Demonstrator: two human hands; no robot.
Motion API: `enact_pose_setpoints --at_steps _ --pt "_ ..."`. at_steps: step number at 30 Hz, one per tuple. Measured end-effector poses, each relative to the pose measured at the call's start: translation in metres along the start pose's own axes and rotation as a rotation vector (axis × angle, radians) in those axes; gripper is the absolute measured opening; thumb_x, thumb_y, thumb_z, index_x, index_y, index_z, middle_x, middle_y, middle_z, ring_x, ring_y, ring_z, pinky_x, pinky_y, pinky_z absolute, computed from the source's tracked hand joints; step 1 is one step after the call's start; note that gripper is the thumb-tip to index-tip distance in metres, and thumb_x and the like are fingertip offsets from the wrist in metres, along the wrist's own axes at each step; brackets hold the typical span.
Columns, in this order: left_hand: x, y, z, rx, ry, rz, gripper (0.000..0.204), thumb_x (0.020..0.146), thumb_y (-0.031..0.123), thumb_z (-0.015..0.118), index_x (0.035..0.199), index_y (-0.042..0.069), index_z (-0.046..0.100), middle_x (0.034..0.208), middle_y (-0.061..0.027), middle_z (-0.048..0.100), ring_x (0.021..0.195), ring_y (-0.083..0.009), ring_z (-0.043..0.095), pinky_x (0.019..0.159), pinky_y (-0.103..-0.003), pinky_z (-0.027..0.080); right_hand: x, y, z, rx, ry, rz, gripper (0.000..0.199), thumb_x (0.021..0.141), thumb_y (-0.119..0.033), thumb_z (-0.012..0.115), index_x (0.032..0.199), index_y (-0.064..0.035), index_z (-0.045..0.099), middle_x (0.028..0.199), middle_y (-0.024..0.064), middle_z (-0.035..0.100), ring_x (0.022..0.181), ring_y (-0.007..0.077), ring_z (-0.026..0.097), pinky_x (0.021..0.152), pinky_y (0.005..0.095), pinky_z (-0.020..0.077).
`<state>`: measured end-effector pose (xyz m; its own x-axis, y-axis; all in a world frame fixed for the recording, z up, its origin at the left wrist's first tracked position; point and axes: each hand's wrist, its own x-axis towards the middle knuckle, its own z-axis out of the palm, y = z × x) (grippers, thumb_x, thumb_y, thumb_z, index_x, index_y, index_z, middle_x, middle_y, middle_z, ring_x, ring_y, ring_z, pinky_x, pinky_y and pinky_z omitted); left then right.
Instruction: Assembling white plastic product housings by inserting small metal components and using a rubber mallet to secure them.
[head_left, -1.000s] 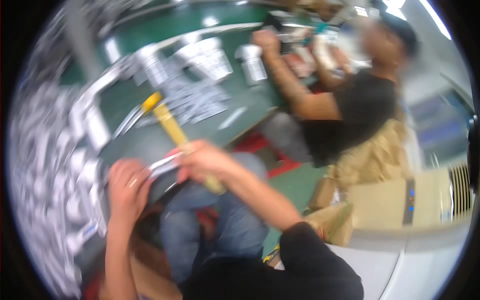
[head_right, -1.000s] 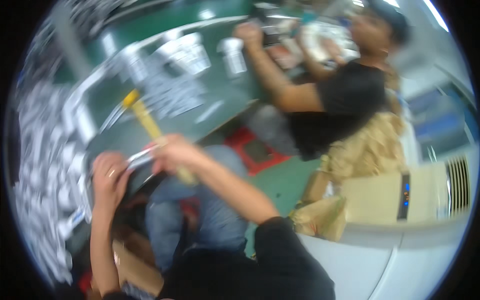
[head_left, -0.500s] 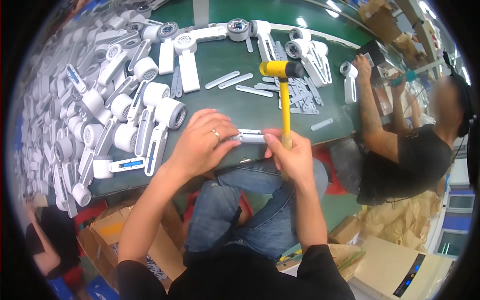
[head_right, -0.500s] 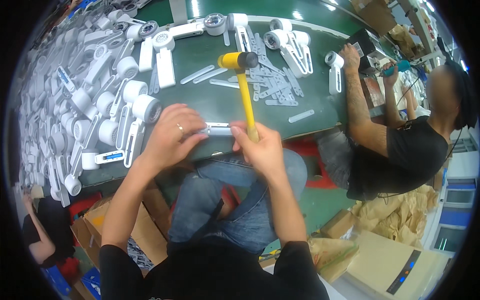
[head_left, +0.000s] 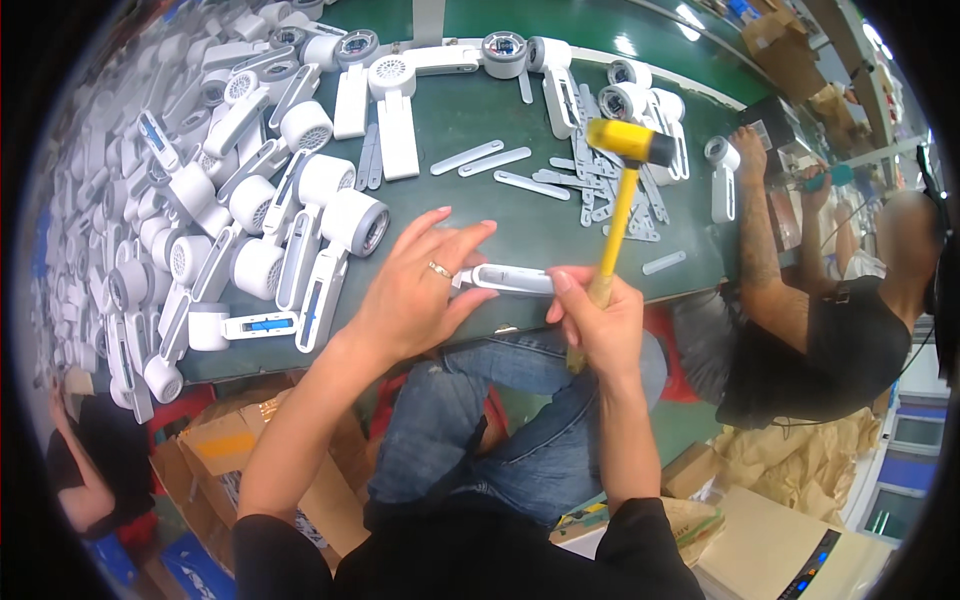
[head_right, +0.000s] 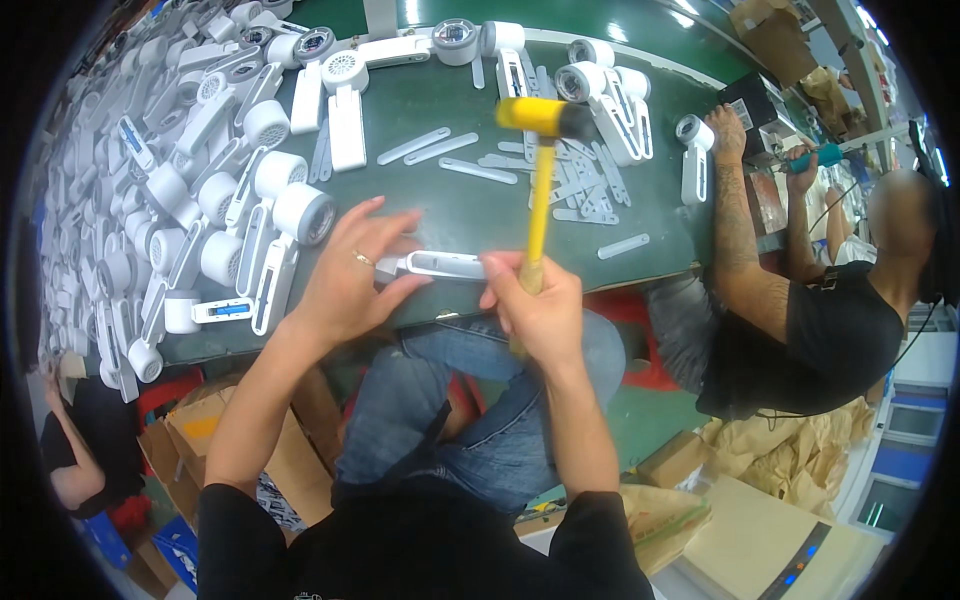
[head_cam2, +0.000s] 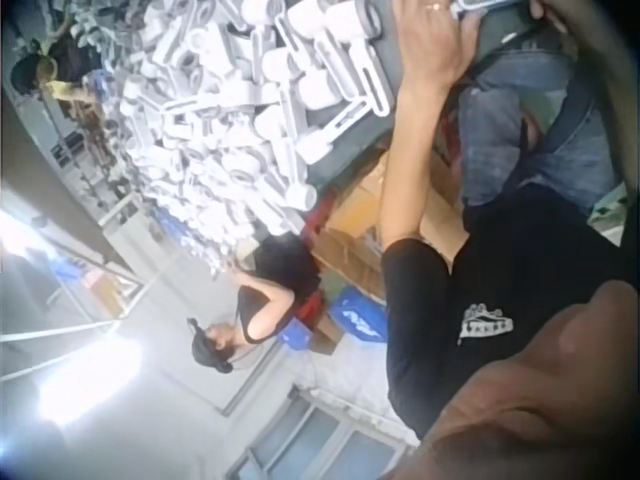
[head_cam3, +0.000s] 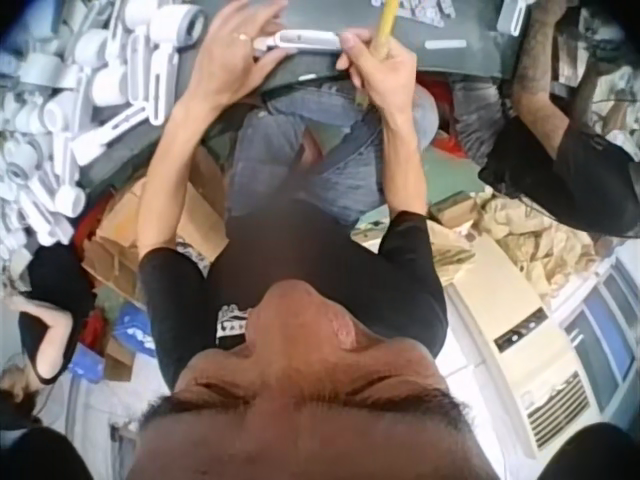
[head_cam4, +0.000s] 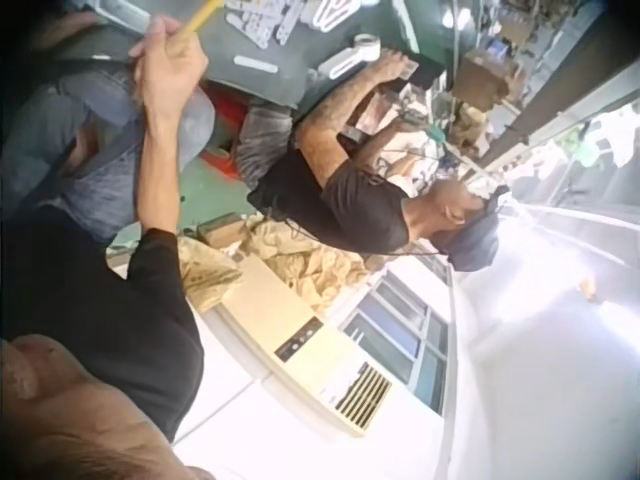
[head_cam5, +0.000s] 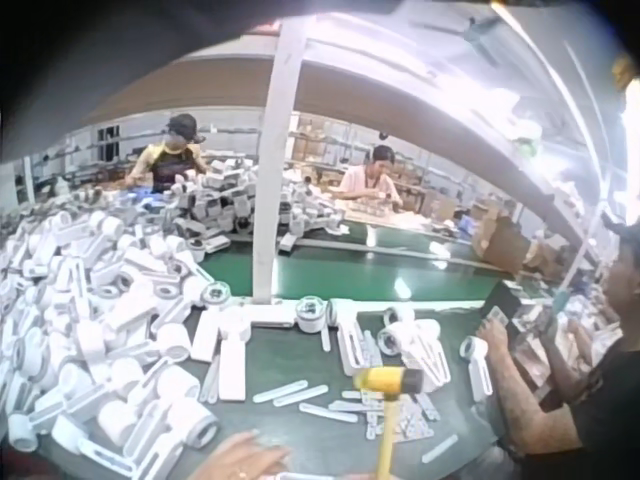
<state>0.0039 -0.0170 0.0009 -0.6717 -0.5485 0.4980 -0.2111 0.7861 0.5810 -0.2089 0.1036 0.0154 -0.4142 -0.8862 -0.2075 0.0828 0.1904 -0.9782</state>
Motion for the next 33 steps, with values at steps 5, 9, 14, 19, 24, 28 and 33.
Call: enact_pose_setpoints --at_steps 5,9,14,19,24,28,33 --pt "0.006 0.000 0.002 0.010 0.017 0.063 0.047 0.082 0.013 0.085 0.126 0.009 0.068 0.102 -0.0064 0.073 0.105 -0.0269 0.069 0.112 -0.051 0.047 0.000 -0.005 -0.004 -0.128 -0.017 -0.002 0.018 0.099 -0.016 0.075 0.108 0.0010 0.076 0.069 0.0013 0.068 0.051 0.0029 0.051 0.046 0.0208 0.0361" --pt "0.003 -0.002 0.005 0.151 0.010 0.197 0.023 0.084 0.016 0.081 0.106 0.014 0.076 0.094 -0.0031 0.067 0.098 -0.0217 0.068 0.105 -0.048 0.052 0.005 -0.008 -0.004 -0.166 -0.048 0.061 0.019 0.100 -0.016 0.075 0.107 0.0014 0.076 0.064 0.0008 0.064 0.047 0.0039 0.048 0.044 0.0211 0.0334" --pt "0.006 -0.002 0.006 0.171 -0.035 0.199 0.023 0.081 0.016 0.083 0.103 0.014 0.076 0.096 -0.0047 0.068 0.099 -0.0249 0.068 0.099 -0.050 0.055 0.002 -0.011 -0.002 -0.170 -0.039 0.120 0.024 0.100 -0.018 0.076 0.116 -0.0005 0.075 0.062 -0.0013 0.061 0.047 0.0035 0.047 0.043 0.0214 0.0329" --pt "0.004 -0.002 0.002 0.174 -0.061 0.171 0.023 0.080 0.015 0.083 0.102 0.013 0.076 0.096 -0.0048 0.068 0.098 -0.0246 0.068 0.098 -0.049 0.055 0.007 -0.011 -0.004 -0.129 -0.166 0.297 0.035 0.103 -0.026 0.072 0.129 -0.0029 0.072 0.062 0.0001 0.063 0.046 0.0047 0.049 0.044 0.0216 0.0351" --pt "0.015 0.002 0.006 0.147 -0.097 0.178 0.019 0.084 0.015 0.078 0.103 0.014 0.076 0.093 -0.0043 0.063 0.098 -0.0224 0.066 0.104 -0.049 0.051 0.008 -0.006 -0.016 -0.101 -0.139 0.350 0.033 0.105 -0.034 0.067 0.123 -0.0068 0.074 0.062 0.0003 0.062 0.046 0.0069 0.053 0.042 0.0230 0.0401" --pt "0.019 0.010 0.000 0.221 -0.124 0.170 0.029 0.080 0.014 0.082 0.108 0.015 0.076 0.103 -0.0075 0.069 0.102 -0.0277 0.068 0.106 -0.053 0.049 0.016 0.007 -0.008 -0.031 -0.180 0.367 0.029 0.105 -0.034 0.067 0.119 -0.0104 0.076 0.063 -0.0005 0.063 0.051 0.0071 0.057 0.045 0.0245 0.0445" --pt "0.031 0.017 0.003 0.192 -0.216 0.287 0.035 0.079 0.014 0.084 0.113 0.016 0.077 0.113 -0.0094 0.073 0.099 -0.0284 0.070 0.106 -0.054 0.050 0.016 0.011 -0.011 0.010 -0.233 0.293 0.031 0.106 -0.031 0.065 0.124 -0.0066 0.071 0.061 0.0032 0.062 0.045 0.0088 0.054 0.042 0.0259 0.0403"
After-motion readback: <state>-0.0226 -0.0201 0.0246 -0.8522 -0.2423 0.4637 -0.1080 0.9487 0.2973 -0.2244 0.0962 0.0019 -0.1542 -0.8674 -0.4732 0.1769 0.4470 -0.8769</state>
